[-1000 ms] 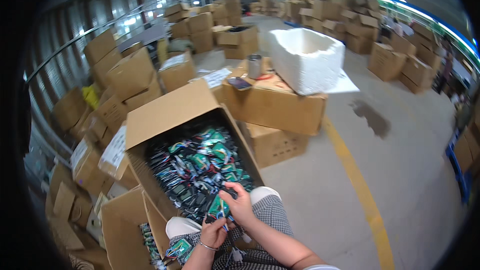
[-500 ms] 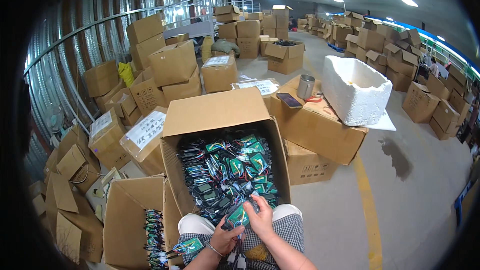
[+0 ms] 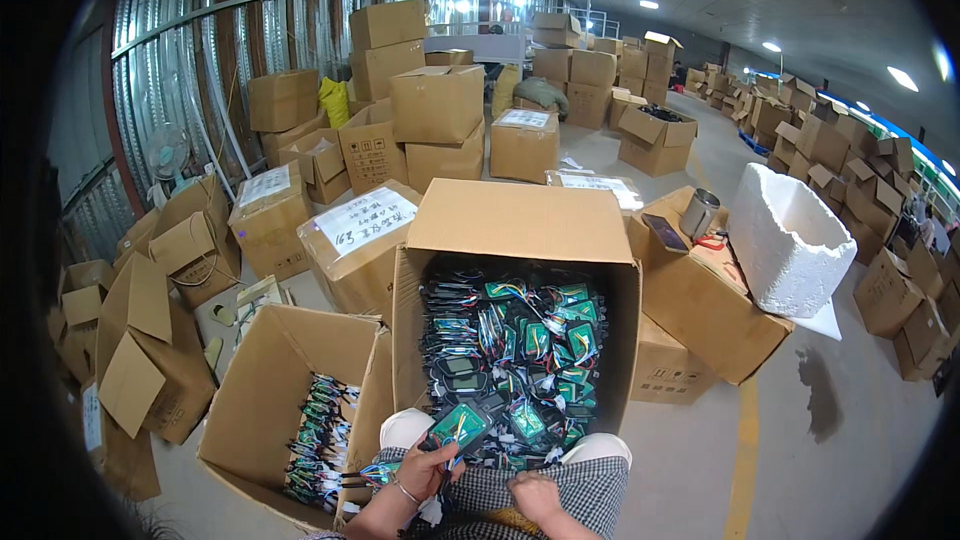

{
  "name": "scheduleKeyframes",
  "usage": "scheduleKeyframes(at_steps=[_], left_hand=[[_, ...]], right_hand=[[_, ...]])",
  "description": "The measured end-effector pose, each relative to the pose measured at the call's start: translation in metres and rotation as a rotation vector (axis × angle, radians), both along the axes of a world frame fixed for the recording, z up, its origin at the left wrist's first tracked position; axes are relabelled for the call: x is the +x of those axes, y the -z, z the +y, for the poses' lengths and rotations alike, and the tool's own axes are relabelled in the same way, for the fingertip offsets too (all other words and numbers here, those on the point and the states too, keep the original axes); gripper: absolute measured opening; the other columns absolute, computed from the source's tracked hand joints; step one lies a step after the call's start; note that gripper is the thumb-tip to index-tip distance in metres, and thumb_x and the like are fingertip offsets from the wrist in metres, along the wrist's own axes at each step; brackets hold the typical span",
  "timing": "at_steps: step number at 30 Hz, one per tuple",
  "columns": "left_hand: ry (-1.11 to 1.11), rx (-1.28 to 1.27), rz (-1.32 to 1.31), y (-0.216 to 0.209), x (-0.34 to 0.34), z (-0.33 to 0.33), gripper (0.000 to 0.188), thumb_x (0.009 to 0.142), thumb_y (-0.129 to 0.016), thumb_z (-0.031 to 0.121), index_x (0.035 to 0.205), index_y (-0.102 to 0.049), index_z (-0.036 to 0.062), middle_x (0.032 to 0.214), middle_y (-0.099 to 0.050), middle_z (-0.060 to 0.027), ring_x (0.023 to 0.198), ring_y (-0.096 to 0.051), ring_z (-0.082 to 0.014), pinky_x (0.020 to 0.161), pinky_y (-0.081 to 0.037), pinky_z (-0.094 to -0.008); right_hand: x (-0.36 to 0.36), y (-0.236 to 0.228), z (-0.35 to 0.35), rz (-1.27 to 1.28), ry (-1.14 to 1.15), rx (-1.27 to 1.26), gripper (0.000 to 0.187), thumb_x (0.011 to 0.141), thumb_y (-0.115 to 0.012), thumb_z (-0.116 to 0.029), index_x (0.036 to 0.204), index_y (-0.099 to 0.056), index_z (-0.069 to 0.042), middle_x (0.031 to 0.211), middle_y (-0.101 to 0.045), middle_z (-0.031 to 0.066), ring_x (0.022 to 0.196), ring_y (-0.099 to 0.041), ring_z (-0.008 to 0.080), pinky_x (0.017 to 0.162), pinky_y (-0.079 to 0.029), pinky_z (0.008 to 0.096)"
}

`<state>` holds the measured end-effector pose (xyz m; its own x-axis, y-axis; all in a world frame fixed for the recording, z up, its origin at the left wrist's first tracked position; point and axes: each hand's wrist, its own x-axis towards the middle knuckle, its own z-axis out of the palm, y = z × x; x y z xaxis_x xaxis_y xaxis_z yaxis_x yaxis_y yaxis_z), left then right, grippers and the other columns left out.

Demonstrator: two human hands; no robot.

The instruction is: The person sorts small packaged electronics into different cardboard boxes by hand.

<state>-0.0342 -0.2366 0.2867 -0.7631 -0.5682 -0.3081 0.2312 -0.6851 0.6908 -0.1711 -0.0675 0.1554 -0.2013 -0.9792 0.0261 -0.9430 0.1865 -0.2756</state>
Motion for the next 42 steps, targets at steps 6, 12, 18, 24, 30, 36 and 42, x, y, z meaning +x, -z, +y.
scheduleKeyframes(at_steps=[6,12,18,24,30,36,42], left_hand=[[-0.027,0.075,-0.002,0.0,0.003,0.008,0.04,0.08,-0.068,0.0,0.116,-0.051,0.0054,0.095,-0.062,-0.0055,0.075,-0.061,-0.0152,0.058,-0.052,-0.031],[0.027,0.04,0.048,0.001,0.002,0.008,0.041,0.08,-0.067,-0.001,0.117,-0.051,0.0071,0.097,-0.063,-0.0043,0.077,-0.062,-0.0147,0.061,-0.054,-0.0324],[-0.07,0.062,-0.093,-0.007,0.014,0.014,0.042,0.08,-0.065,-0.003,0.118,-0.051,0.0088,0.099,-0.062,-0.0052,0.075,-0.061,-0.015,0.058,-0.052,-0.0325],[-0.026,0.012,-0.036,0.011,0.024,0.017,0.041,0.08,-0.065,-0.002,0.117,-0.05,0.0071,0.097,-0.062,-0.0061,0.074,-0.059,-0.0172,0.051,-0.046,-0.0329],[-0.094,0.051,-0.141,-0.009,0.018,0.022,0.044,0.08,-0.065,0.0,0.12,-0.048,0.0049,0.097,-0.06,-0.0068,0.075,-0.06,-0.0185,0.059,-0.049,-0.0329],[0.073,-0.009,-0.082,-0.003,0.019,0.008,0.037,0.084,-0.064,0.013,0.116,-0.053,0.0001,0.1,-0.064,-0.0171,0.061,-0.057,-0.0171,0.053,-0.045,-0.028],[0.19,0.038,-0.169,0.016,0.027,0.011,0.038,0.086,-0.061,0.021,0.115,-0.051,-0.0007,0.088,-0.065,-0.0161,0.061,-0.059,-0.0183,0.055,-0.047,-0.0274]], right_hand=[[0.013,-0.032,0.01,-0.228,-0.121,-0.12,0.014,0.081,-0.059,-0.023,0.079,-0.062,-0.009,0.083,-0.059,0.0061,0.084,-0.062,0.0243,0.066,-0.053,0.0354],[0.015,0.005,0.019,-0.064,-0.209,0.085,0.014,0.08,-0.052,-0.019,0.081,-0.064,-0.01,0.086,-0.062,0.0058,0.084,-0.064,0.023,0.065,-0.054,0.0373],[0.018,-0.028,0.03,-0.135,-0.154,0.068,0.014,0.08,-0.053,-0.017,0.087,-0.065,-0.013,0.08,-0.064,0.0049,0.074,-0.066,0.0246,0.061,-0.053,0.0371],[0.025,-0.018,0.048,-0.111,-0.101,-0.041,0.013,0.077,-0.055,-0.018,0.083,-0.067,-0.016,0.08,-0.066,0.0016,0.074,-0.066,0.0208,0.06,-0.053,0.0361],[0.013,-0.053,0.037,-0.67,0.116,0.017,0.013,0.079,-0.067,-0.011,0.09,-0.07,-0.007,0.091,-0.069,0.0101,0.081,-0.067,0.0228,0.073,-0.054,0.0328],[-0.01,-0.055,0.03,-1.437,0.363,-0.071,0.023,0.084,-0.065,-0.004,0.106,-0.063,0.003,0.092,-0.068,0.0076,0.082,-0.063,0.012,0.074,-0.051,0.0241],[-0.018,-0.075,0.016,-1.862,0.434,-0.28,0.023,0.085,-0.063,0.0,0.107,-0.059,0.004,0.09,-0.067,0.0077,0.082,-0.064,0.0116,0.074,-0.051,0.0234]])
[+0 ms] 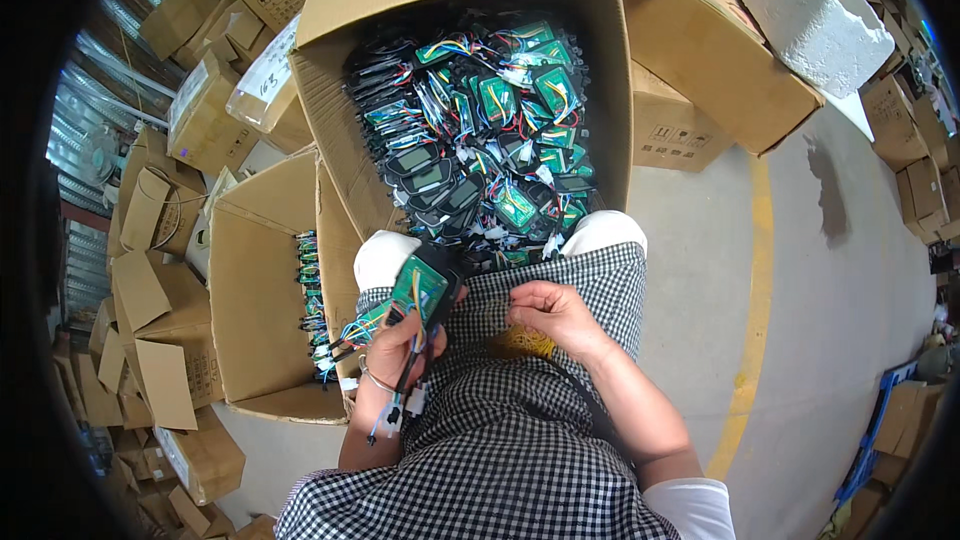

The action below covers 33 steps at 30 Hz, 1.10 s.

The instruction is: The person sorts small packaged electronics into different cardboard boxes by hand.

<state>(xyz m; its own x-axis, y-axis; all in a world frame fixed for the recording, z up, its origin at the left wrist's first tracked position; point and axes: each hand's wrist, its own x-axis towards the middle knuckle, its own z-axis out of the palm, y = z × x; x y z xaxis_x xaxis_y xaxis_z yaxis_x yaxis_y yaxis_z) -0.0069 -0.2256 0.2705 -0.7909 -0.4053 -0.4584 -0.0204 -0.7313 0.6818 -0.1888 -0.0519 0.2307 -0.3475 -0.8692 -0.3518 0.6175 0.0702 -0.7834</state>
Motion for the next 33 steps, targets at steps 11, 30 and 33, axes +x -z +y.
scheduleKeyframes(at_steps=[11,30,33], left_hand=[[0.242,0.202,0.128,-0.002,-0.016,0.034,0.038,0.085,-0.065,0.018,0.115,-0.052,-0.0001,0.082,-0.059,-0.0069,0.062,-0.056,-0.0162,0.061,-0.048,-0.0301],[0.057,-0.121,0.11,-0.023,-0.029,-0.004,0.038,0.085,-0.067,0.021,0.115,-0.052,0.0022,0.084,-0.058,-0.0061,0.064,-0.053,-0.0148,0.057,-0.042,-0.0273],[0.238,-0.574,-0.103,-0.016,-0.031,-0.01,0.038,0.083,-0.069,0.018,0.115,-0.054,0.0043,0.091,-0.059,-0.0069,0.068,-0.057,-0.0177,0.063,-0.047,-0.0305]], right_hand=[[0.013,-0.013,-0.003,-0.29,0.34,-0.129,0.02,0.08,-0.062,0.001,0.1,-0.058,-0.002,0.077,-0.063,0.0063,0.07,-0.061,0.0148,0.066,-0.05,0.0252],[-0.036,-0.05,-0.025,0.322,-0.042,-0.601,0.099,0.072,-0.073,-0.05,0.146,-0.024,-0.006,0.152,-0.019,0.0168,0.141,-0.014,0.0336,0.114,-0.004,0.046],[-0.052,-0.065,-0.037,1.075,-0.213,-0.336,0.101,0.067,-0.077,-0.043,0.145,-0.025,-0.004,0.149,-0.029,0.0135,0.139,-0.026,0.03,0.113,-0.006,0.0507]])
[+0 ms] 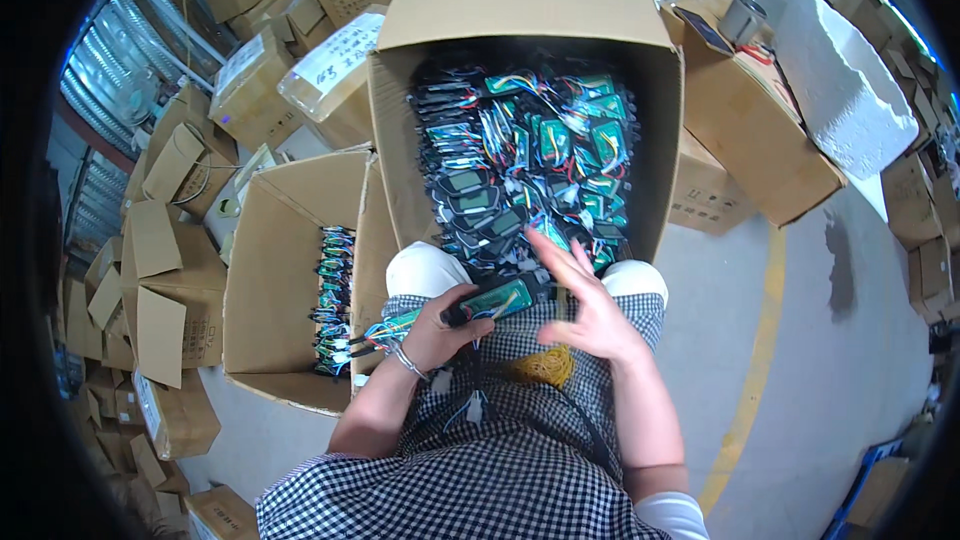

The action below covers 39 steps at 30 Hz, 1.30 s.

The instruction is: The person sorts small packaged electronics into different cardboard boxes by hand.

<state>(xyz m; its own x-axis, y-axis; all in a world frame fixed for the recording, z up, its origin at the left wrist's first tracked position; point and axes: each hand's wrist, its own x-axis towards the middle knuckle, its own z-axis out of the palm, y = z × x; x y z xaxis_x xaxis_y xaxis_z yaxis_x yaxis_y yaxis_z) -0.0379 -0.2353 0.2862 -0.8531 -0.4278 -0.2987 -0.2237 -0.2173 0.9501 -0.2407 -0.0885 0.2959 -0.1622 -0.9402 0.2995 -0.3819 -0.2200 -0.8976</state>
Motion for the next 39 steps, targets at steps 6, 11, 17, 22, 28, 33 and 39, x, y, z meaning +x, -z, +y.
scheduleKeyframes(at_steps=[6,11,17,22,28,33,39], left_hand=[[0.516,-0.775,0.048,-0.024,-0.001,0.03,0.038,0.078,-0.068,0.011,0.113,-0.056,0.0043,0.096,-0.056,-0.0131,0.086,-0.058,-0.03,0.074,-0.049,-0.0334],[-0.087,0.578,0.366,-0.013,0.031,0.009,0.042,0.077,-0.064,-0.003,0.116,-0.049,0.0005,0.094,-0.059,-0.0083,0.063,-0.054,-0.0168,0.059,-0.044,-0.0331],[-0.155,0.437,-0.021,-0.013,0.029,0.007,0.044,0.078,-0.069,0.006,0.118,-0.05,0.0016,0.097,-0.06,-0.0055,0.07,-0.054,-0.0124,0.062,-0.044,-0.029],[0.198,-0.317,-0.181,-0.01,0.052,0.007,0.05,0.073,-0.078,0.016,0.115,-0.052,0.0033,0.092,-0.058,-0.0024,0.082,-0.054,-0.0108,0.073,-0.045,-0.0261],[0.033,-0.482,-0.485,-0.021,0.101,-0.02,0.05,0.072,-0.078,0.026,0.11,-0.054,0.0033,0.097,-0.055,-0.0074,0.086,-0.055,-0.0165,0.074,-0.045,-0.0283],[0.016,-1.105,-0.594,-0.028,0.112,-0.049,0.05,0.069,-0.075,0.034,0.105,-0.061,0.0031,0.098,-0.056,-0.0148,0.097,-0.053,-0.0321,0.086,-0.043,-0.0384],[-0.222,-0.963,-0.659,-0.084,0.069,-0.165,0.072,0.078,-0.069,0.034,0.138,-0.036,0.0117,0.104,-0.064,-0.0136,0.09,-0.064,-0.0313,0.079,-0.05,-0.0414]], right_hand=[[0.009,0.004,-0.047,-0.137,-0.123,0.462,0.052,0.084,-0.063,-0.032,0.118,-0.055,0.006,0.12,-0.059,0.0196,0.12,-0.051,0.0318,0.107,-0.029,0.0482],[0.011,0.06,-0.011,-1.191,-0.014,-0.067,0.053,0.087,-0.062,-0.037,0.127,-0.051,-0.004,0.128,-0.051,0.0259,0.125,-0.045,0.0363,0.108,-0.031,0.0465],[0.016,-0.019,-0.016,-0.121,-0.08,0.066,0.077,0.069,-0.078,-0.032,0.135,-0.046,-0.009,0.137,-0.048,0.0135,0.127,-0.045,0.0257,0.106,-0.031,0.0421],[0.014,-0.023,-0.019,-0.216,-0.119,0.334,0.028,0.075,-0.071,-0.008,0.102,-0.066,0.0,0.106,-0.067,0.0085,0.091,-0.065,0.0184,0.086,-0.048,0.0332],[-0.006,0.04,0.003,-0.853,0.601,0.271,0.022,0.091,-0.053,-0.005,0.113,-0.057,0.001,0.093,-0.067,0.0135,0.069,-0.063,0.0136,0.064,-0.05,0.0238],[0.027,0.074,0.005,-0.889,0.436,0.441,0.016,0.091,-0.054,-0.005,0.105,-0.059,0.0,0.089,-0.067,0.0114,0.066,-0.061,0.0123,0.062,-0.048,0.0219],[0.035,0.093,0.001,-0.753,0.332,0.591,0.022,0.09,-0.054,-0.002,0.111,-0.055,0.006,0.092,-0.065,0.0116,0.072,-0.061,0.0118,0.069,-0.05,0.023]])
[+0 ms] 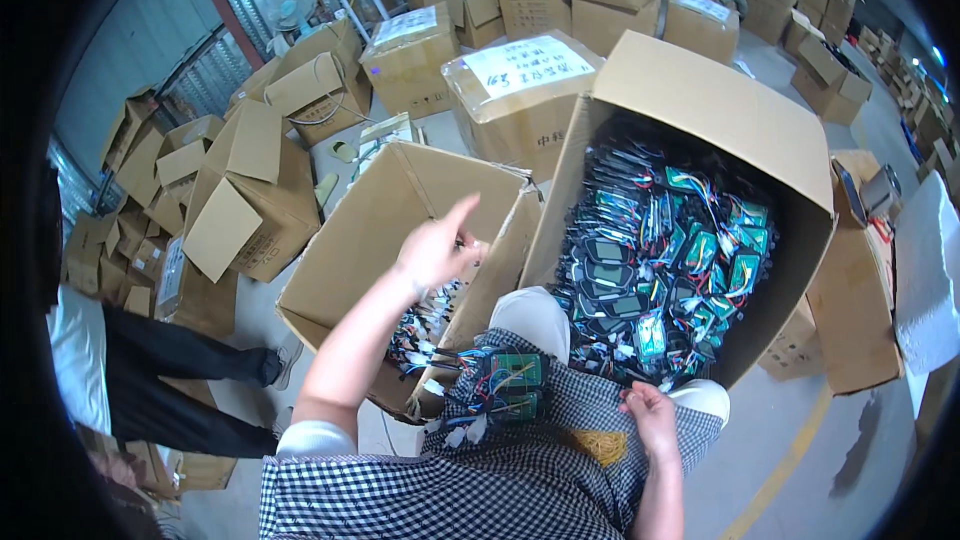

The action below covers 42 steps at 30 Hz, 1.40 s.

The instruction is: The person sorts small packaged electronics into different cardboard boxes by hand.

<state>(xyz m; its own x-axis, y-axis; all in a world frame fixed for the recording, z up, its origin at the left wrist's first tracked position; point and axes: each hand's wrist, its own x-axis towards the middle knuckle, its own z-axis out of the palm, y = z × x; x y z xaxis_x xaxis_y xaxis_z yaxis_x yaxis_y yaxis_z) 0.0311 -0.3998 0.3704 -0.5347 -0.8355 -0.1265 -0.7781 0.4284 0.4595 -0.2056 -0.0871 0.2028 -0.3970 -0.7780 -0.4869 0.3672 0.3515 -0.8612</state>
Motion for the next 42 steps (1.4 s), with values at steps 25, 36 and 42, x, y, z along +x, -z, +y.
scheduleKeyframes(at_steps=[25,36,42], left_hand=[[0.012,0.687,0.481,0.082,0.038,0.006,0.03,0.091,-0.058,0.012,0.12,-0.056,0.0038,0.082,-0.066,-0.0038,0.066,-0.055,-0.0048,0.061,-0.047,-0.0198],[0.178,0.463,0.316,0.158,-0.081,-0.004,0.057,0.084,-0.068,0.022,0.13,-0.042,0.0012,0.095,-0.066,-0.0093,0.086,-0.063,-0.0138,0.075,-0.051,-0.0262],[-0.55,0.584,0.604,0.27,-0.149,-0.04,0.065,0.067,-0.076,0.022,0.111,-0.045,-0.0148,0.104,-0.061,-0.0274,0.092,-0.064,-0.0329,0.082,-0.05,-0.0387]], right_hand=[[-0.069,0.062,-0.116,0.998,0.258,0.115,0.033,0.078,-0.065,-0.012,0.108,-0.061,0.003,0.094,-0.063,0.019,0.078,-0.063,0.0296,0.076,-0.049,0.0387],[-0.008,0.024,-0.155,1.507,-0.089,-0.021,0.039,0.074,-0.068,-0.022,0.108,-0.062,-0.004,0.117,-0.054,0.0126,0.108,-0.05,0.0307,0.09,-0.039,0.0418],[0.028,0.013,-0.196,1.522,-0.269,-0.142,0.031,0.072,-0.071,-0.023,0.096,-0.064,-0.005,0.108,-0.055,0.012,0.103,-0.05,0.03,0.087,-0.04,0.0415]])
